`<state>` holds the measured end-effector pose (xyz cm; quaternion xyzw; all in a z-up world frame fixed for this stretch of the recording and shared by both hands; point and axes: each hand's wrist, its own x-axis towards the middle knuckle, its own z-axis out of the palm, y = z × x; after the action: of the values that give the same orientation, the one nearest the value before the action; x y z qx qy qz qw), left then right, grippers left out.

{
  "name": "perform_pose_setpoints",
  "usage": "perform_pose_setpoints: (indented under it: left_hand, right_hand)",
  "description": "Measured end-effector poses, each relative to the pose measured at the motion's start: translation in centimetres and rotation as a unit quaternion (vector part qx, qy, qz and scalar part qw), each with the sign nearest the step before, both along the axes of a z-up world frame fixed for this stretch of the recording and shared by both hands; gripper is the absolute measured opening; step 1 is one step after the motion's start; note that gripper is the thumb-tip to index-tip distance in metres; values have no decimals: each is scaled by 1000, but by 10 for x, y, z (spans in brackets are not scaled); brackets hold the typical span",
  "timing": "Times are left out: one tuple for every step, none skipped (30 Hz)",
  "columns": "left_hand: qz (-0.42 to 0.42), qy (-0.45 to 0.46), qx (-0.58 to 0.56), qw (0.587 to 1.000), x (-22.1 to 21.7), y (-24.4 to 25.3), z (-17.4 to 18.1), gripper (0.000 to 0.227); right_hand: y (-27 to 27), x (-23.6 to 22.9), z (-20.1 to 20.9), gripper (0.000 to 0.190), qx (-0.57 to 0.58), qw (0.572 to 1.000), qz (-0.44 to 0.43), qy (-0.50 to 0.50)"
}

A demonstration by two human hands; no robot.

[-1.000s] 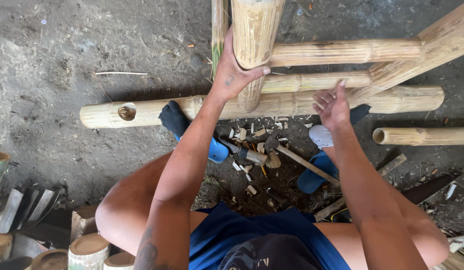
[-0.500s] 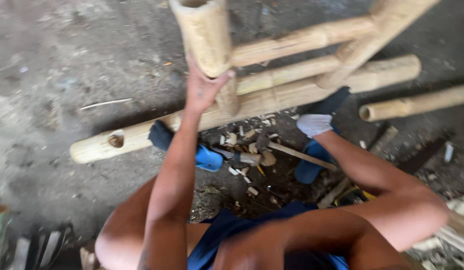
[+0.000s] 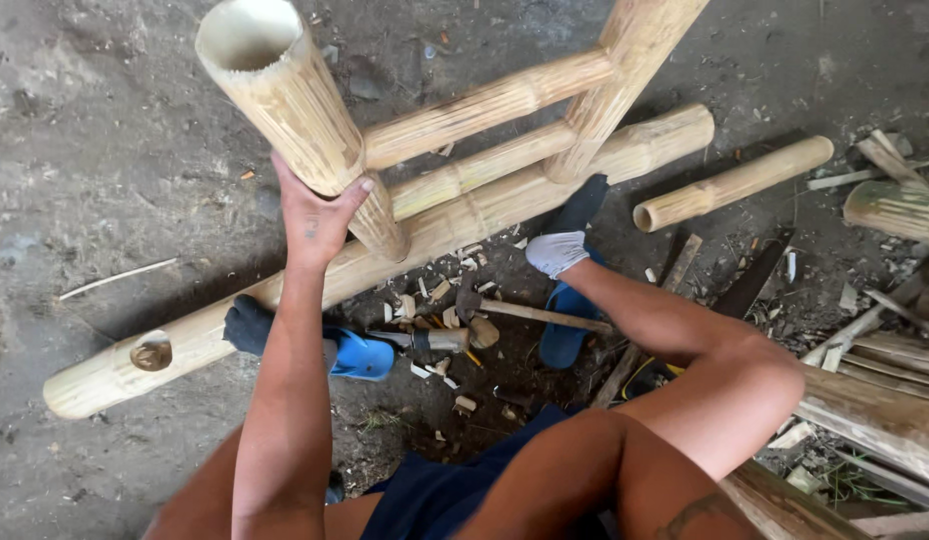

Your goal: The person carves a hole into a bamboo pole using a chisel and hammer. They repeatedly strike the chisel to remove material, then test-fit a smaller bamboo piece into the hole. The person continues to refine the hole and reinserts the piece to check alignment.

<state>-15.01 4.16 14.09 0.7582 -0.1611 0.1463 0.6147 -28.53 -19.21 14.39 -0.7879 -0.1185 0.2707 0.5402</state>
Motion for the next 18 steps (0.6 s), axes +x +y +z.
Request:
perform_pose_setpoints:
  left_hand:
    - [1,-21,10,1000,2,-2,2,85]
    - [13,-42,20,999,1,-3,2,88]
    - [24,-62,30,997,1,-4,3,91]
    - [2,-47,-7,999,-4,-4,0,92]
    - [-20,-33,-45,998,-6,-5,-3,92]
    - [-37,-18,-82,996,-9,-5,-4,93]
    - [-11,-1,-49,999,-13,-5,-5,97]
    - [9,11,-13,1000,-11,-6,-2,102]
    - [28,23,23,999,-11,-6,2,106]
    - [27,-17,33,999,-11,-5,8,111]
    - [24,-56,44,997,-10,-5,13,117]
    - [20,-95,54,994,-12,-5,19,122]
    - [38,-106,59,992,-11,-8,24,125]
    - [54,-117,64,990,-11,-11,28,129]
    - [70,-128,68,987,-12,-14,31,133]
    - [80,-109,69,988,-11,-19,34,130]
    - [89,-89,70,990,-11,-23,36,127]
    - [96,-70,71,990,-11,-26,37,124]
  right_hand:
    - [12,-12,2,32,34,999,32,-5]
    - [24,-26,-1,32,65,995,78,-8]
    - [34,-36,-10,33,96,988,121,-12]
    - [41,-44,-26,33,109,983,145,2]
    - [44,-45,-48,34,105,983,148,22]
    - [40,-42,-74,34,79,986,136,54]
    - [30,-33,-102,35,-7,993,59,104]
    - [18,-21,-132,33,-114,983,-25,139]
    - [-3,-16,-161,31,-204,976,-52,57]
    - [-26,-12,-187,30,-255,948,-82,-173]
    - [-41,-11,-212,35,-382,911,-56,-147]
    - [-57,-15,-234,42,-407,903,-57,-125]
    - [-68,-19,-251,48,-432,894,-59,-103]
    - [-75,-23,-265,49,-438,894,-47,-82]
    - [-81,-28,-275,50,-443,894,-35,-61]
    - [-85,-30,-281,51,-449,892,-25,-42]
    - [-87,-30,-284,54,-448,893,-30,-34]
    - [-86,-28,-286,56,-447,893,-37,-26]
